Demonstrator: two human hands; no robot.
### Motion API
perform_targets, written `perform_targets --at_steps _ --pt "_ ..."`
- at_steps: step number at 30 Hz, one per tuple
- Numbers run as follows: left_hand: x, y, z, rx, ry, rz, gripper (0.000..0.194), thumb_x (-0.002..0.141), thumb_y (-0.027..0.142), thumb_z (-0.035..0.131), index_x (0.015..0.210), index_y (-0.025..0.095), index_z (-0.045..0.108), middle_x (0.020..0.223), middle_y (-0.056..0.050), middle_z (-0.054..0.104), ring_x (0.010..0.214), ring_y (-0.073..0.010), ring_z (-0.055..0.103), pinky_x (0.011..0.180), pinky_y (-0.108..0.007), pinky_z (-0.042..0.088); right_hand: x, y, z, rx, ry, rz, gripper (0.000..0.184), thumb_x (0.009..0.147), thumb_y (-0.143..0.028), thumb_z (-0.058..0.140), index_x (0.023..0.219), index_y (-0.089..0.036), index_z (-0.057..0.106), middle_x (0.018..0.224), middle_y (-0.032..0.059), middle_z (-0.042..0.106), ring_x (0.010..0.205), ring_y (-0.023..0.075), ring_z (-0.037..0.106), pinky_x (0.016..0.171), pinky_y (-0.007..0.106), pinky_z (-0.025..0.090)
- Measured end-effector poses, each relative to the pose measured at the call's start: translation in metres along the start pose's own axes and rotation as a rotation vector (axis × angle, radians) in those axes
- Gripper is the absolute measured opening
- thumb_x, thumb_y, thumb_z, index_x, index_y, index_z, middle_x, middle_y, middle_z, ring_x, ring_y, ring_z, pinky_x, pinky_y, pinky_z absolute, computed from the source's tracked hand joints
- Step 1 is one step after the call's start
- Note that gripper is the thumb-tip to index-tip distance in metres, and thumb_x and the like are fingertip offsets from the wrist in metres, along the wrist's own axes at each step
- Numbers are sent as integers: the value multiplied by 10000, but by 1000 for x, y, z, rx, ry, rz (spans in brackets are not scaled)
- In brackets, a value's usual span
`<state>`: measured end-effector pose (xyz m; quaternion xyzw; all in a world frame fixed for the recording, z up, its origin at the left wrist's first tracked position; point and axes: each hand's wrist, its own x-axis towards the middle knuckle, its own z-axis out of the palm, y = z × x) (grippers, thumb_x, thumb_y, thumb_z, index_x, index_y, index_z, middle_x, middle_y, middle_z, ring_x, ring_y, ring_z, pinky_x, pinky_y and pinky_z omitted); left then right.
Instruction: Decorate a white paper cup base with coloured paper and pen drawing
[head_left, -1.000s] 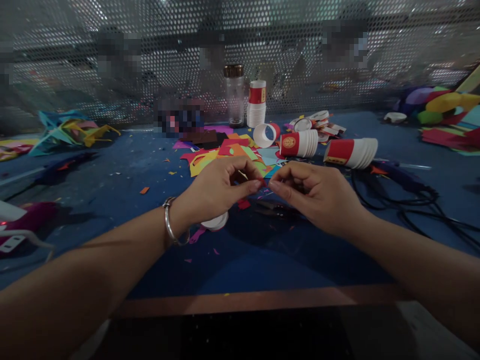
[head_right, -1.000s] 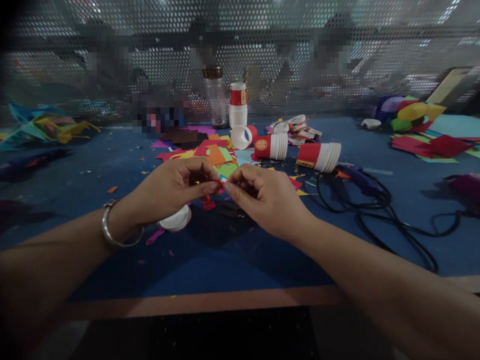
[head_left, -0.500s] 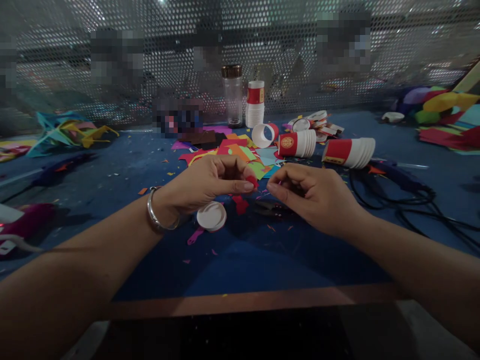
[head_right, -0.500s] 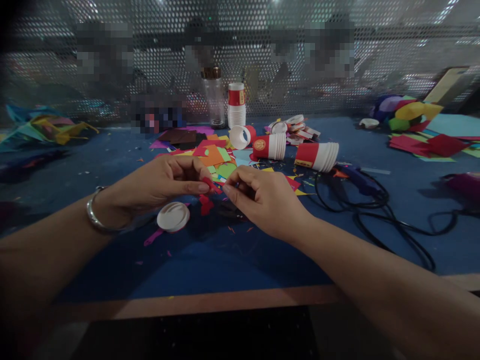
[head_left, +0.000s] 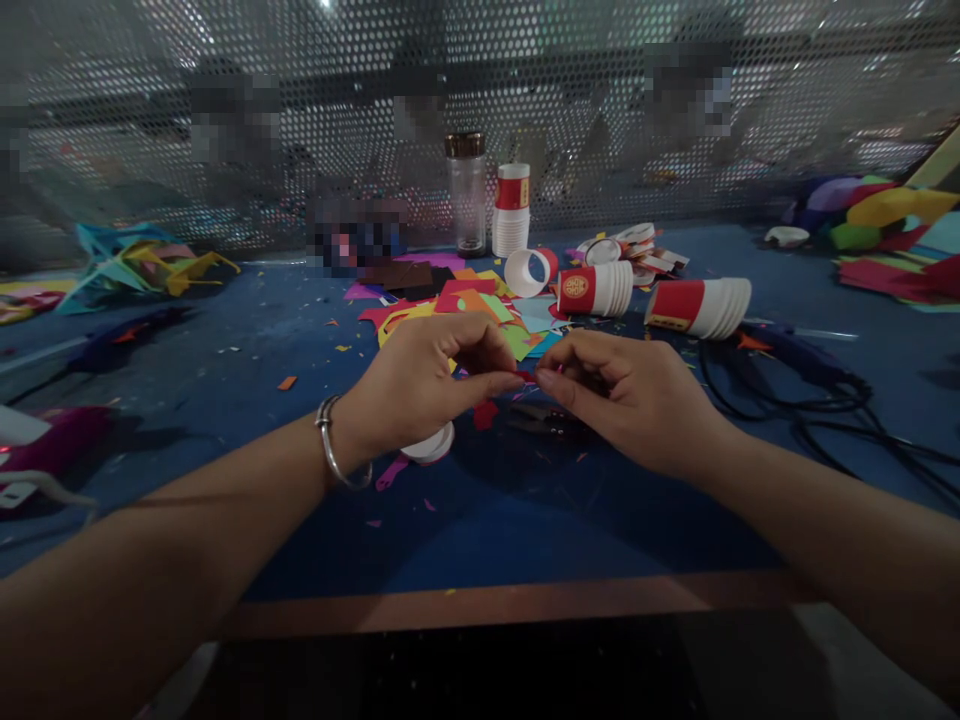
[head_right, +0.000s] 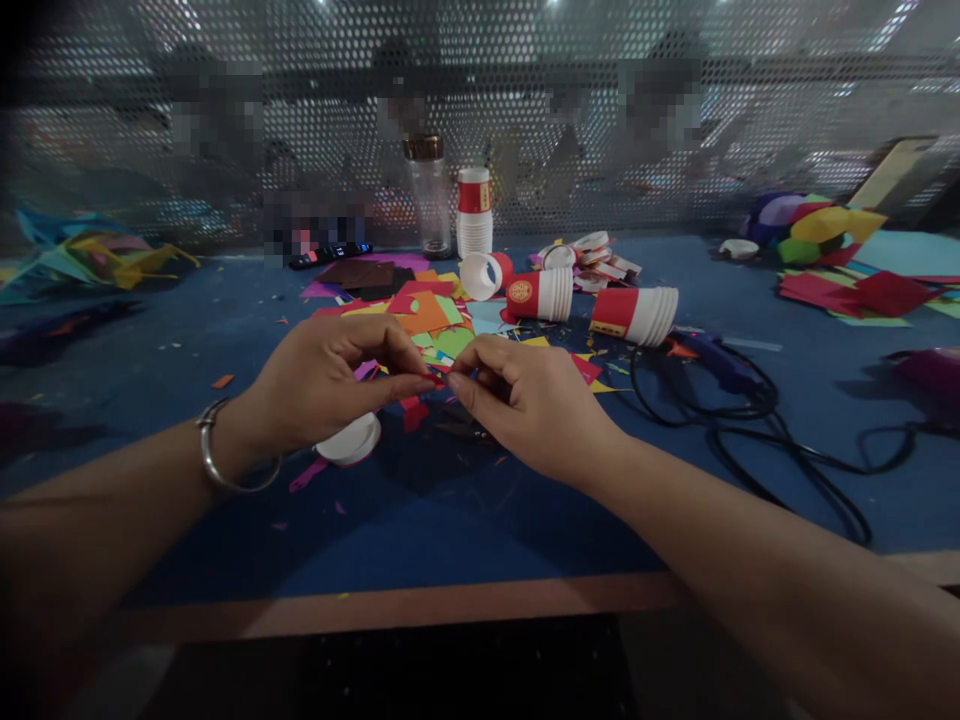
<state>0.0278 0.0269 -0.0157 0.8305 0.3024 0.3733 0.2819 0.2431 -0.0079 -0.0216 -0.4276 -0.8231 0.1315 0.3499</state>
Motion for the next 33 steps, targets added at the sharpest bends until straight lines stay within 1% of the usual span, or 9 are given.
perform_targets --at_steps 5,11,15,18,20,23,29,31,33 --pt "-4 2 -1 193 43 139 69 842 166 713 806 211 673 815 17 744 770 -130 687 737 -247 541 0 -1 -1 -8 -1 -28 96 891 -145 601 835 -138 678 602 -50 562 497 68 457 473 215 335" --pt "-3 1 -5 263 -41 236 95 876 193 654 785 215 670 858 -23 745 846 -169 681 815 -306 520 1 -2 -1 -20 -3 -28 115 900 -166 603 811 -142 672 558 -63 517 469 64 423 453 217 314" --pt "2 1 -11 210 -180 -21 43 810 156 662 818 198 663 819 8 728 767 -135 662 743 -257 510 0 -1 -1 14 -7 -7 127 919 -199 613 817 -151 670 592 -47 581 498 73 481 486 219 361" --pt "3 -2 -15 201 -352 -267 90 759 168 685 838 185 646 752 24 693 685 -128 634 645 -236 481 -1 -2 -1 31 -11 15 145 928 -227 615 809 -158 661 578 -48 580 491 76 484 486 226 363" --pt "3 -5 -16 197 -414 -347 137 741 206 715 851 183 637 734 25 673 658 -131 616 605 -233 461 -1 -2 -1 35 -18 28 141 927 -233 612 813 -162 657 578 -47 581 495 81 489 489 231 365" --pt "3 -9 -13 159 -426 -364 174 728 235 737 855 195 626 755 12 676 673 -147 618 608 -244 457 -1 -2 0 43 -39 50 144 929 -246 603 816 -170 650 579 -45 579 499 86 487 493 236 364" --pt "7 -16 -12 273 -315 -324 100 735 159 687 812 191 632 715 17 648 636 -138 562 606 -248 402 0 -3 0 47 -41 55 145 924 -240 602 797 -182 641 589 -42 573 510 91 482 500 234 361" --pt "8 -16 -14 298 -289 -319 79 763 194 685 829 180 645 756 3 657 665 -142 558 622 -254 398 -1 -3 0 53 -41 54 153 928 -241 595 795 -180 640 589 -41 573 506 90 482 496 233 358" --pt "9 -16 -15 289 -284 -307 190 758 295 743 878 173 659 829 -15 670 724 -158 569 652 -266 408 -1 -3 0 46 -38 48 157 929 -243 593 795 -177 641 593 -40 577 507 89 485 497 231 359"
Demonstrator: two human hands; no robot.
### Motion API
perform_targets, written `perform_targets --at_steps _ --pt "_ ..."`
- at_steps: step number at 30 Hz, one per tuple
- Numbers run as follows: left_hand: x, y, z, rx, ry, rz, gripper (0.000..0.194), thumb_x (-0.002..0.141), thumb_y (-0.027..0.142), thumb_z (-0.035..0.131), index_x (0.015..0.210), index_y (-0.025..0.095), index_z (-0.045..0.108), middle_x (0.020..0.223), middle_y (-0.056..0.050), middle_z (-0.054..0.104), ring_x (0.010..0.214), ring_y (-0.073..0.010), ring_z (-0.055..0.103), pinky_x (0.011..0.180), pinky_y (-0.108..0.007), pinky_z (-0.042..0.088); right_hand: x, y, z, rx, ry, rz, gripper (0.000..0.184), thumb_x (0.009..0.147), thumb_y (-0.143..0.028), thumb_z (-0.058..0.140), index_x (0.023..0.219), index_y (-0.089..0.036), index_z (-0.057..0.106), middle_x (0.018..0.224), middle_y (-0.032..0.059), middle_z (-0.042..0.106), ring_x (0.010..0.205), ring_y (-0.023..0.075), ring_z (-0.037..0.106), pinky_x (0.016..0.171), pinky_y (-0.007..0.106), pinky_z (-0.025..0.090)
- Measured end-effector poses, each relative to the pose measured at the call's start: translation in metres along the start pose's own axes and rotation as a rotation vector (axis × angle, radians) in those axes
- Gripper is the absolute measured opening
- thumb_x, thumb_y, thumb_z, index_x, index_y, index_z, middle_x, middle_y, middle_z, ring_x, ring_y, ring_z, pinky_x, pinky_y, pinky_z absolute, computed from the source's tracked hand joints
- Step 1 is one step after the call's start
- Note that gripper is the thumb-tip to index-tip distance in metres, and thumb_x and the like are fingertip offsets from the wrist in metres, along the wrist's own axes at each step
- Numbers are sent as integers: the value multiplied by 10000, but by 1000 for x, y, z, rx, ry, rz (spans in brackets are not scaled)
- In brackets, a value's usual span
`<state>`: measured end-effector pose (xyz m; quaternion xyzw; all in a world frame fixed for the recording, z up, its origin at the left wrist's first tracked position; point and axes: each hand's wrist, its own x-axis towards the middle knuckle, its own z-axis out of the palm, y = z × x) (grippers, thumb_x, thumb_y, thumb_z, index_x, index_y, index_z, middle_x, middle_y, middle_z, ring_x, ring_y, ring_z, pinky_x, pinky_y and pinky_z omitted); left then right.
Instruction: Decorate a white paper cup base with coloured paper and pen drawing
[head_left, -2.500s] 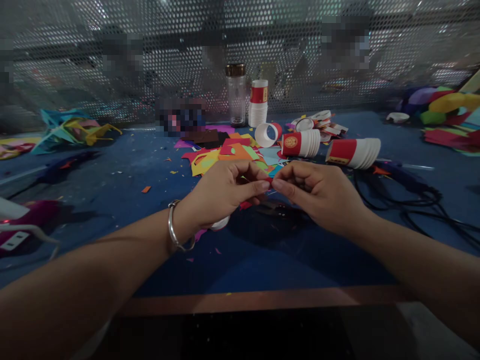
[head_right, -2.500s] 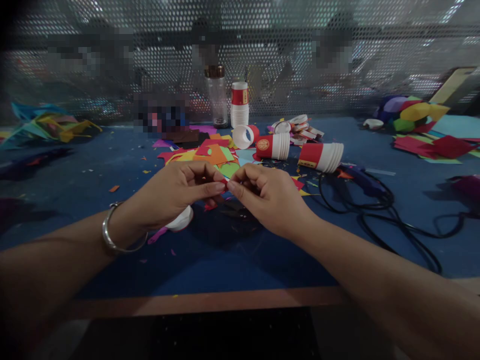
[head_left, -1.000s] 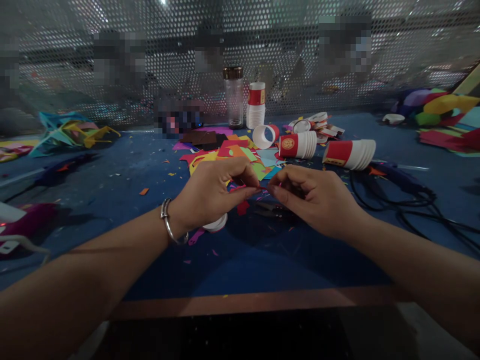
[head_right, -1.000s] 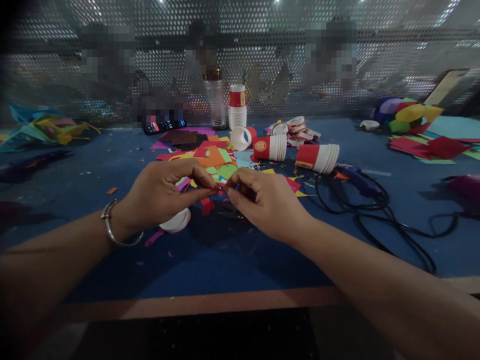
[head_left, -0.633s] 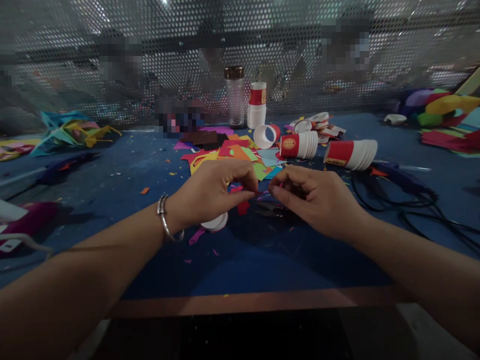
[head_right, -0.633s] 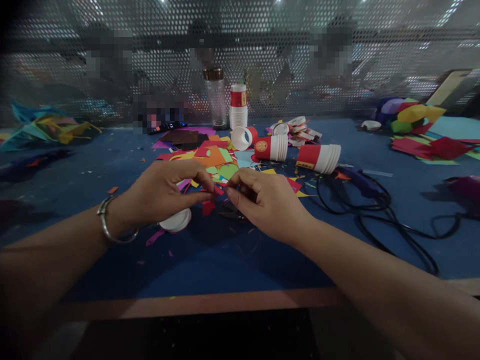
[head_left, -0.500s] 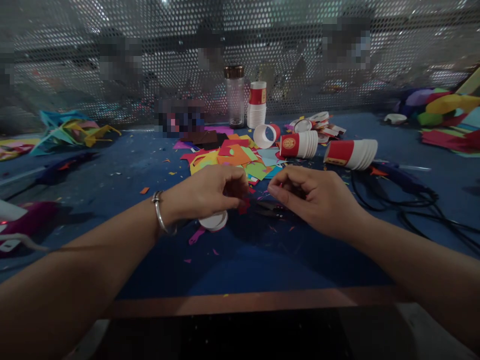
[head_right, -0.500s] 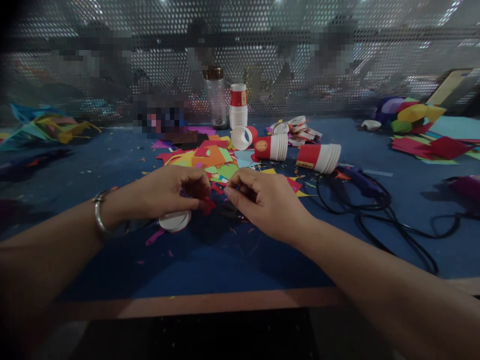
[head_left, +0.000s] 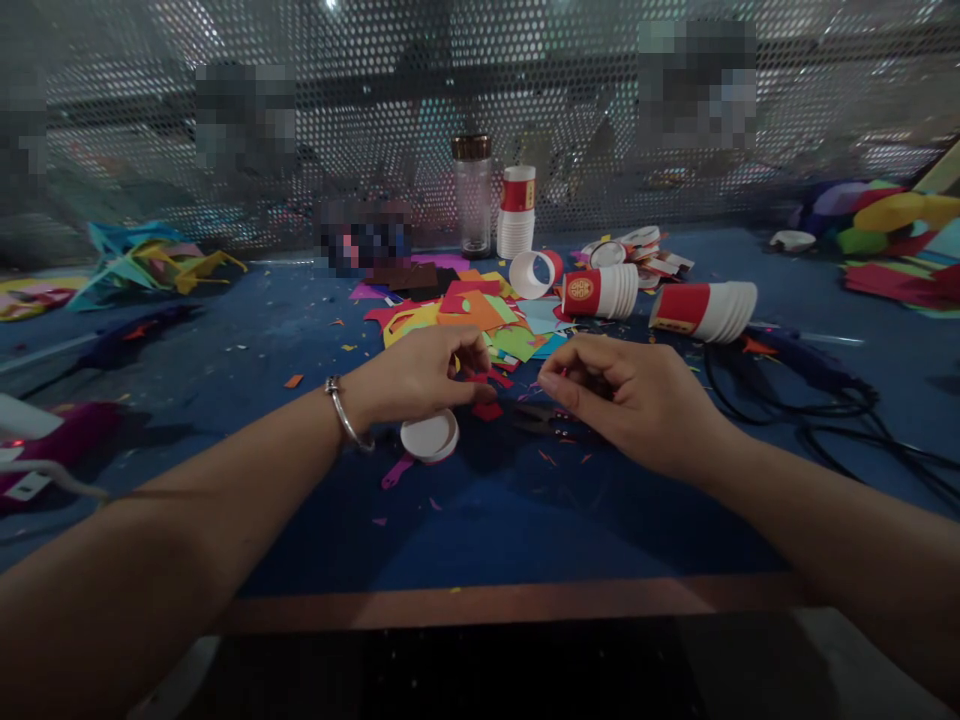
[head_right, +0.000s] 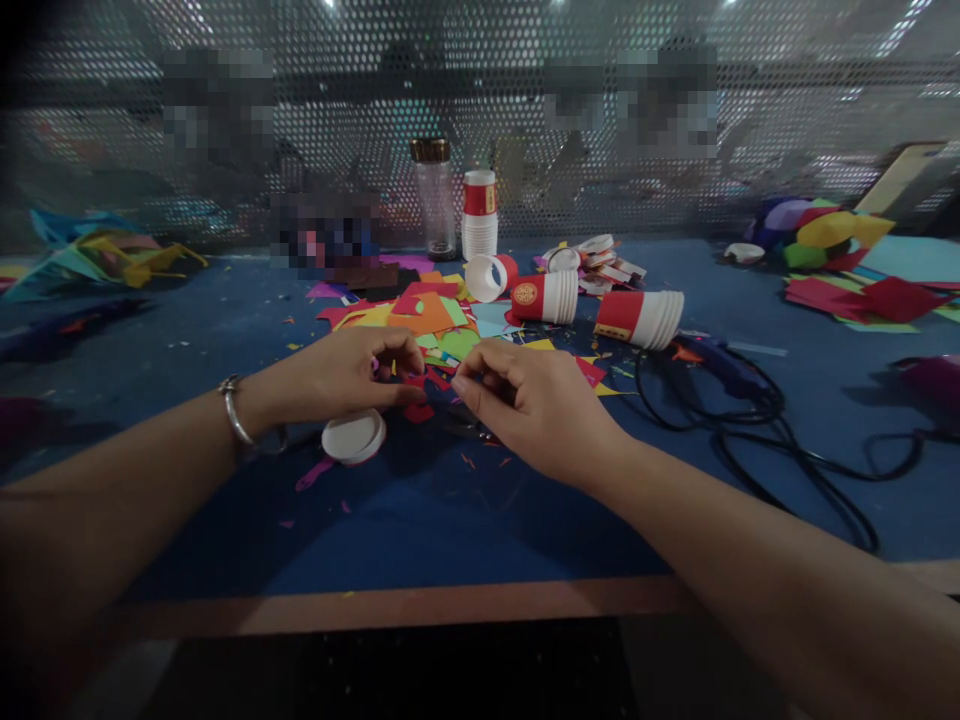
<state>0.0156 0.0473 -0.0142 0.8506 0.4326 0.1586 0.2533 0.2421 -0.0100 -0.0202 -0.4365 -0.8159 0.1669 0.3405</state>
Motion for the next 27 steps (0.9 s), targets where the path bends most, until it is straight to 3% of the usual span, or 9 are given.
perform_targets --at_steps 3,6,9,14,18,24,27 --pt "0 1 0 33 -30 39 317 715 357 806 932 169 672 909 -34 673 797 -183 583 700 -284 420 0 0 0 -17 2 -7 138 923 -231 595 811 -172 651 592 -42 575 507 88 487 500 225 364" --pt "2 0 -1 108 23 67 223 743 273 764 912 168 665 903 -40 671 790 -183 573 703 -287 412 2 0 0 -7 -4 -7 137 917 -232 596 807 -172 652 595 -40 573 508 89 485 492 221 359" --pt "3 -1 -2 106 81 100 192 778 305 727 905 173 670 892 -39 675 779 -180 573 701 -287 417 3 1 0 -12 -6 -13 155 916 -238 591 782 -179 643 597 -35 577 511 92 481 491 225 351" --pt "-2 4 0 73 -114 107 148 763 303 742 855 193 706 890 -31 714 840 -202 634 751 -299 451 3 1 0 -18 -2 -7 144 926 -243 594 806 -181 645 594 -40 581 503 89 478 492 227 362" --pt "-5 10 3 104 -155 81 38 777 207 692 810 192 700 857 -33 717 796 -195 643 708 -288 454 3 1 0 -17 -19 6 146 926 -246 589 803 -187 639 583 -39 582 498 93 488 494 231 369" --pt "-1 5 5 -68 -1 77 109 751 143 664 851 185 678 795 -1 711 722 -149 629 676 -252 471 2 -1 -1 -24 -3 11 140 919 -249 599 799 -191 643 583 -37 589 497 97 489 500 239 365" --pt "3 -1 4 -185 16 50 196 764 172 678 955 180 722 794 -5 742 706 -141 650 666 -243 485 1 -1 -2 -43 2 7 133 914 -236 602 796 -193 644 579 -40 586 492 95 481 493 242 354"
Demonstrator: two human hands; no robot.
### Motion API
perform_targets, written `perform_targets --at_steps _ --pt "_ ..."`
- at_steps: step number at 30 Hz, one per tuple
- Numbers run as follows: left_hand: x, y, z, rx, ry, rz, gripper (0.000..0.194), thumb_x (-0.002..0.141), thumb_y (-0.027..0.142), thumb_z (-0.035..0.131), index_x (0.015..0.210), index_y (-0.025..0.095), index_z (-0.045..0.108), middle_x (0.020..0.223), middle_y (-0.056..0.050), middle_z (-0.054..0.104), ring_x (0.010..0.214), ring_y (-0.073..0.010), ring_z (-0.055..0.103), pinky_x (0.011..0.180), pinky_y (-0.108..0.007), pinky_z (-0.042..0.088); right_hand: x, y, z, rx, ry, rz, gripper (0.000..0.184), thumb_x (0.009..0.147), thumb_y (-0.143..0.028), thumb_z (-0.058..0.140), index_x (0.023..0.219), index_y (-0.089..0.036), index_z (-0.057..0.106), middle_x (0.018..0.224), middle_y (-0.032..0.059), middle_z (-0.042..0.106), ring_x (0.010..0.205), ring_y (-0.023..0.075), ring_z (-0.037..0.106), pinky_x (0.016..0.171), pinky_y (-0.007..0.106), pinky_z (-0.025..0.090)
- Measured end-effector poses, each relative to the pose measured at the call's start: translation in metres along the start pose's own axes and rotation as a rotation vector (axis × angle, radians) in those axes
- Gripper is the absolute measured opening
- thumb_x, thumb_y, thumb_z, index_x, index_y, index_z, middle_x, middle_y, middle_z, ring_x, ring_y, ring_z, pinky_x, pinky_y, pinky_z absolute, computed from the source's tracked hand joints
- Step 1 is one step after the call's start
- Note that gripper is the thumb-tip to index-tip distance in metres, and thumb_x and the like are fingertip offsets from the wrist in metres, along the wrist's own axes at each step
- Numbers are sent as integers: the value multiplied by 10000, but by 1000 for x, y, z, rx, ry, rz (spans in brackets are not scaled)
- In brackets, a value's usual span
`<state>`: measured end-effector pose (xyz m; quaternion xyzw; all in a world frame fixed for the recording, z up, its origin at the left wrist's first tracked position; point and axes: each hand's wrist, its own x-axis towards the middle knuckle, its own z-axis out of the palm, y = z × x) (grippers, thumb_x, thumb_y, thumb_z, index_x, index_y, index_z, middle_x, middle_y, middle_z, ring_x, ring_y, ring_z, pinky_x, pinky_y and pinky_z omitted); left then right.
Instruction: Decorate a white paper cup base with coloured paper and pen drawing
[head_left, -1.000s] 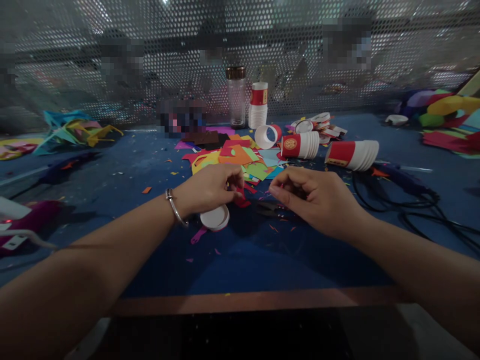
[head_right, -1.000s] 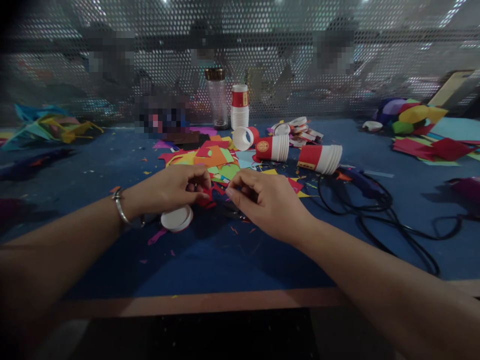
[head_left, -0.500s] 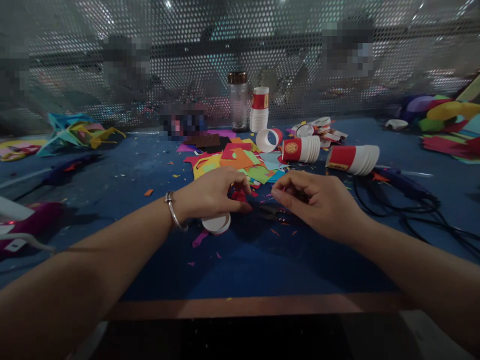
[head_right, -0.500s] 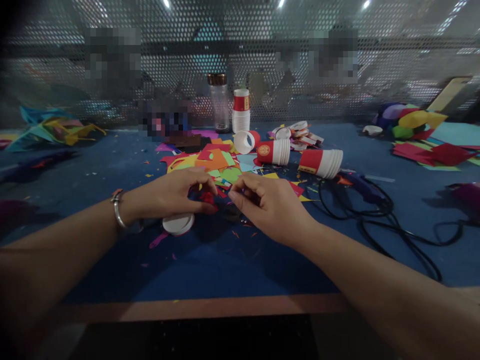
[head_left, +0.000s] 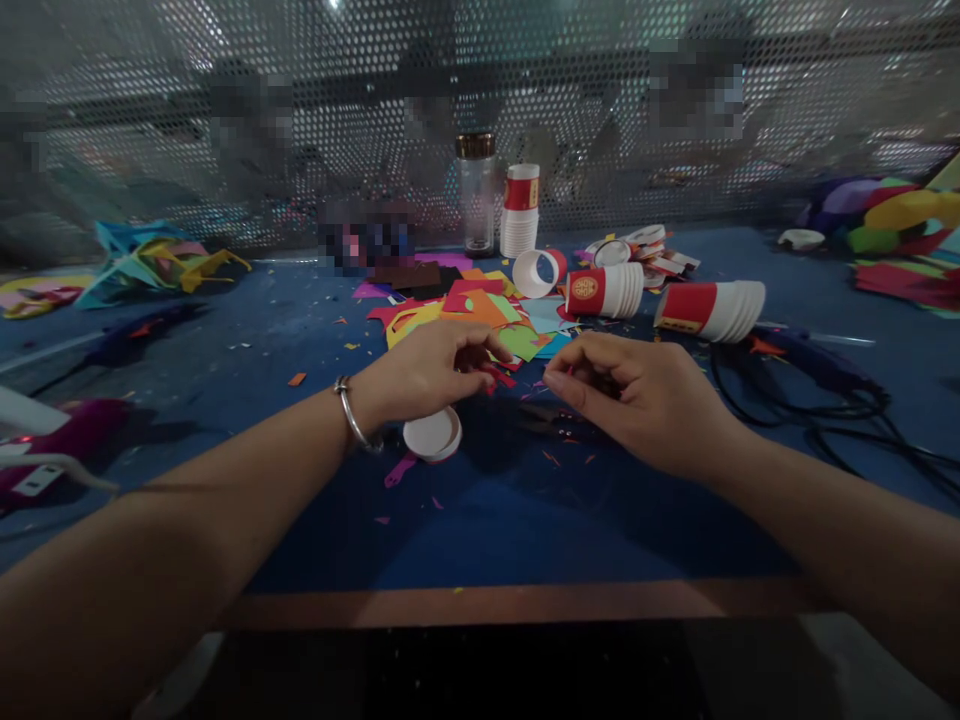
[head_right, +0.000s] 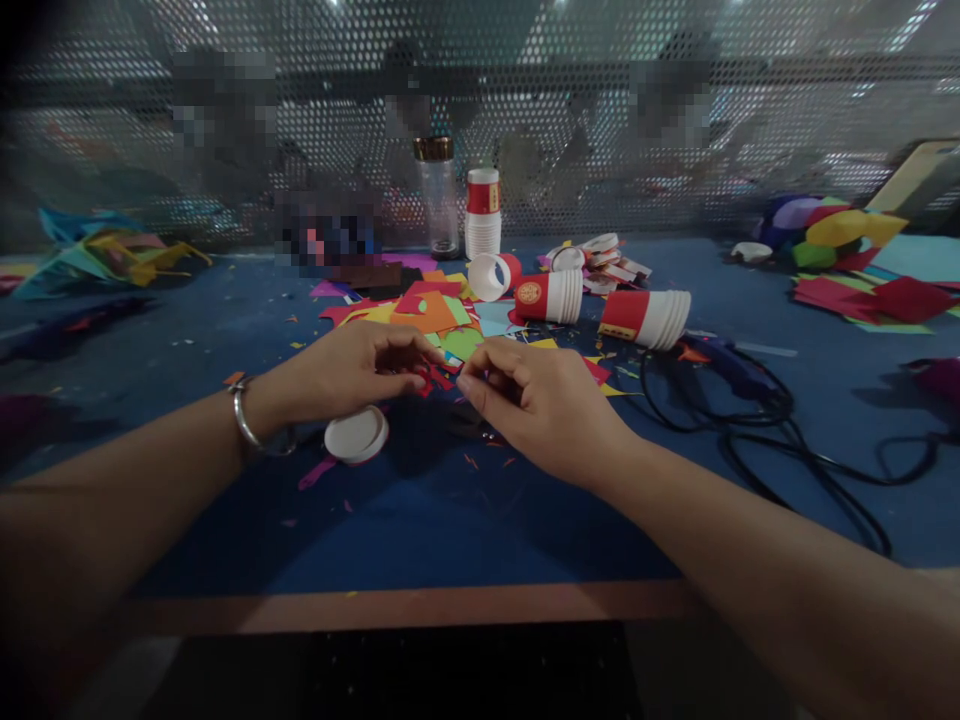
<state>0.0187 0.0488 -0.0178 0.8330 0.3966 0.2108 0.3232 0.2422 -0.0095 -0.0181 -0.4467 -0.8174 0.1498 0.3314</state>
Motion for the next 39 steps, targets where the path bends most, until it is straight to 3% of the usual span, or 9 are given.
perform_targets --at_steps 7,13,19,26,34,39 --pt "1 -7 -1 -118 41 -12 73 773 251 716 765 180 698 693 0 726 627 -127 643 609 -239 499 0 2 0 -17 -4 9 137 921 -258 605 801 -201 639 591 -40 573 506 103 474 522 258 366" --pt "3 -10 -1 -72 97 6 89 765 247 711 764 179 653 694 7 676 641 -122 613 620 -243 484 1 0 0 0 3 4 152 927 -263 598 794 -199 635 594 -36 560 510 103 462 520 260 365" --pt "4 -11 -2 -209 32 -26 118 712 190 731 789 171 644 740 7 703 680 -120 653 672 -251 527 1 0 0 -20 5 -6 142 919 -247 607 789 -200 637 579 -42 560 497 100 463 512 260 355" --pt "2 -3 1 -329 2 -69 84 777 174 711 851 152 679 731 -9 736 690 -123 693 708 -263 554 1 3 3 -8 -16 18 132 911 -253 611 805 -191 657 599 -29 609 512 106 505 510 253 364" --pt "-2 15 13 -538 29 -73 117 720 139 770 801 134 685 687 5 703 620 -98 636 630 -226 515 5 7 7 -3 -56 37 156 903 -277 612 856 -152 691 603 -27 602 525 108 513 512 245 369" --pt "-2 17 12 -452 58 -85 85 757 175 746 769 131 674 659 13 681 590 -94 615 610 -219 496 5 8 7 8 -76 44 169 910 -291 598 868 -157 694 589 -35 600 506 105 508 495 242 357"
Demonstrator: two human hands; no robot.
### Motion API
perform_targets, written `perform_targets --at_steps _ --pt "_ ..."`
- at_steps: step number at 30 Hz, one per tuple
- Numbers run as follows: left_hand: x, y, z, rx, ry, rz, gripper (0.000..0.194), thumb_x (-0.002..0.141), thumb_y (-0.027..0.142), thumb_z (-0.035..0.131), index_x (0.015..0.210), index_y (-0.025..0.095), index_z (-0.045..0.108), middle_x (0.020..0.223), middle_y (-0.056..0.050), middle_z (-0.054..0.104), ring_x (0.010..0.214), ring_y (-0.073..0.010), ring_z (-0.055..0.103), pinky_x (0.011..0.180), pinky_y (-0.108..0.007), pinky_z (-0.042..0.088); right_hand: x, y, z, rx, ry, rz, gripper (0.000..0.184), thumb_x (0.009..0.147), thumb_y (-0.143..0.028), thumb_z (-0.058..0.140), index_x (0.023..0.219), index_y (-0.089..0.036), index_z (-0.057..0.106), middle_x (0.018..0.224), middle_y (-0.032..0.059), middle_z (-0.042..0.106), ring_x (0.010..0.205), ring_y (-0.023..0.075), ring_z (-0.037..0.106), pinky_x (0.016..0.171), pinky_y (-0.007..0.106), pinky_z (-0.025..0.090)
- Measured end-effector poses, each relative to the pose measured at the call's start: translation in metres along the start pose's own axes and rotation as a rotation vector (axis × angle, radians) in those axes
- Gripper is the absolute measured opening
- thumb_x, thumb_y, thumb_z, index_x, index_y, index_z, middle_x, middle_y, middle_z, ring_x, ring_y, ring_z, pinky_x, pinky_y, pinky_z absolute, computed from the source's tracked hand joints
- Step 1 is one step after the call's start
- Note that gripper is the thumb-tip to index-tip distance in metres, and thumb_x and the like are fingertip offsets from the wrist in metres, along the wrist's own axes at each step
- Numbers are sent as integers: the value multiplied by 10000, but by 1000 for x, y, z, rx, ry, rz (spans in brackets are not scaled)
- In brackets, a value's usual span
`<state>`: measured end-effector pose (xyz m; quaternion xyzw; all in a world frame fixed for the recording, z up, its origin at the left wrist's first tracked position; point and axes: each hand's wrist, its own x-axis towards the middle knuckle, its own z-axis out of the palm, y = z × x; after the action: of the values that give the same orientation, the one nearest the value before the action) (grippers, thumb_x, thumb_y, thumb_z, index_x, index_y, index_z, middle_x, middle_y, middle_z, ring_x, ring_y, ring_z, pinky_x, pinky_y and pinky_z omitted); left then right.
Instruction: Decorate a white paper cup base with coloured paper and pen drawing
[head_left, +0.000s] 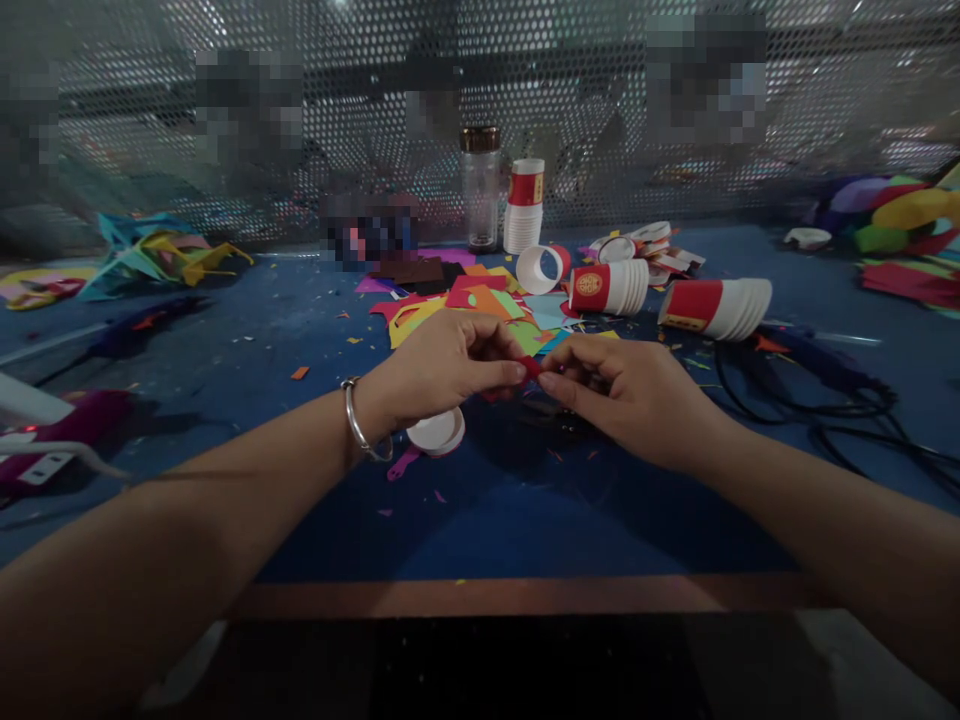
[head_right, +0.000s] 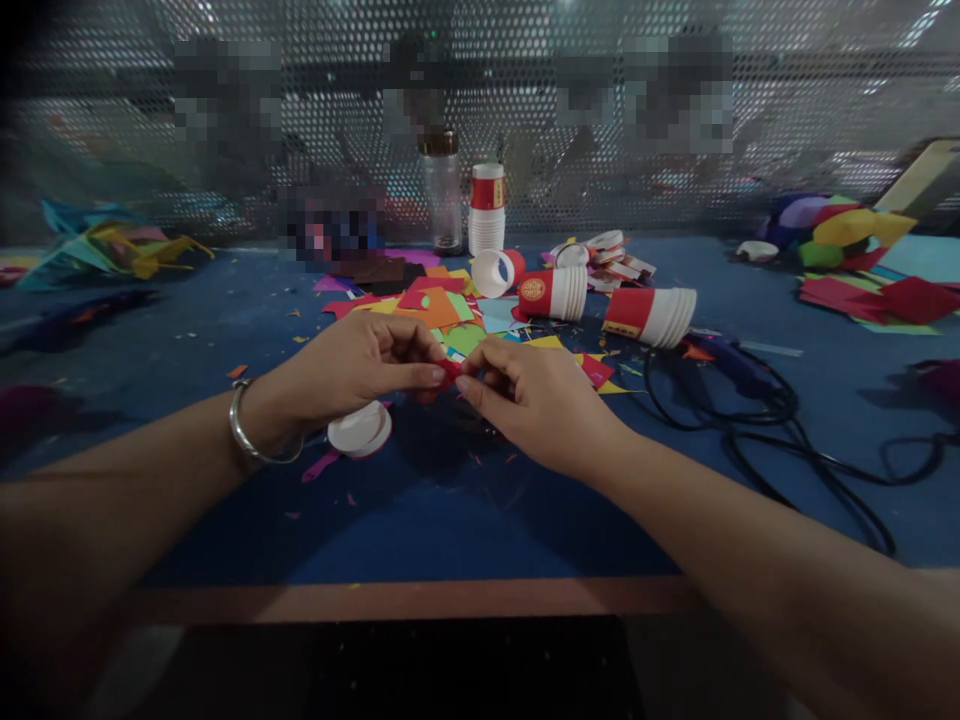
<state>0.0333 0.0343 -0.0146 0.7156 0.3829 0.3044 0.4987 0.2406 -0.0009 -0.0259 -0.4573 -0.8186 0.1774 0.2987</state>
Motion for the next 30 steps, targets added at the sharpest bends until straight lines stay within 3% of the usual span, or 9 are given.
perform_targets --at_steps 9,12,15,19,23,26,30 --pt "4 -4 -24 557 -74 -30 207 827 332 642 714 173 710 611 13 676 579 -116 584 593 -230 412 0 -1 -2 -12 27 -15 149 909 -269 619 838 -157 686 616 -23 622 524 100 522 512 244 370" --pt "4 -2 -32 700 -94 -39 185 793 338 653 790 178 746 682 5 699 648 -135 584 623 -243 391 0 -1 -2 -31 31 -25 158 911 -271 619 833 -153 689 619 -22 619 525 98 514 518 249 374" --pt "-1 3 -41 774 -94 -20 298 832 449 620 837 174 735 727 -9 690 671 -150 572 617 -257 372 0 0 -2 -31 32 -24 176 917 -287 616 839 -149 692 638 -13 628 542 103 532 526 253 385" --pt "-15 16 -49 880 -265 -34 455 798 636 654 919 202 715 823 -12 691 703 -164 579 621 -258 359 0 2 -1 -34 30 -21 181 922 -289 609 838 -149 689 633 -13 624 541 105 529 533 260 385" --pt "-27 25 -48 987 -376 -107 554 685 630 767 1039 217 661 967 -23 699 784 -195 598 622 -261 359 1 2 -1 -29 25 -19 179 923 -284 606 830 -154 685 633 -13 620 545 105 521 521 258 369" --pt "-30 27 -46 988 -415 -132 444 706 532 764 1007 224 656 935 -11 703 776 -195 603 601 -263 348 1 1 -1 -23 28 -15 164 920 -273 610 826 -159 679 624 -22 610 531 96 499 512 253 357" --pt "-30 27 -45 975 -381 -146 307 776 441 672 995 226 666 913 -6 704 765 -186 614 618 -265 379 0 1 -3 -7 32 -12 167 922 -273 608 819 -160 672 612 -27 598 532 94 493 523 252 362"
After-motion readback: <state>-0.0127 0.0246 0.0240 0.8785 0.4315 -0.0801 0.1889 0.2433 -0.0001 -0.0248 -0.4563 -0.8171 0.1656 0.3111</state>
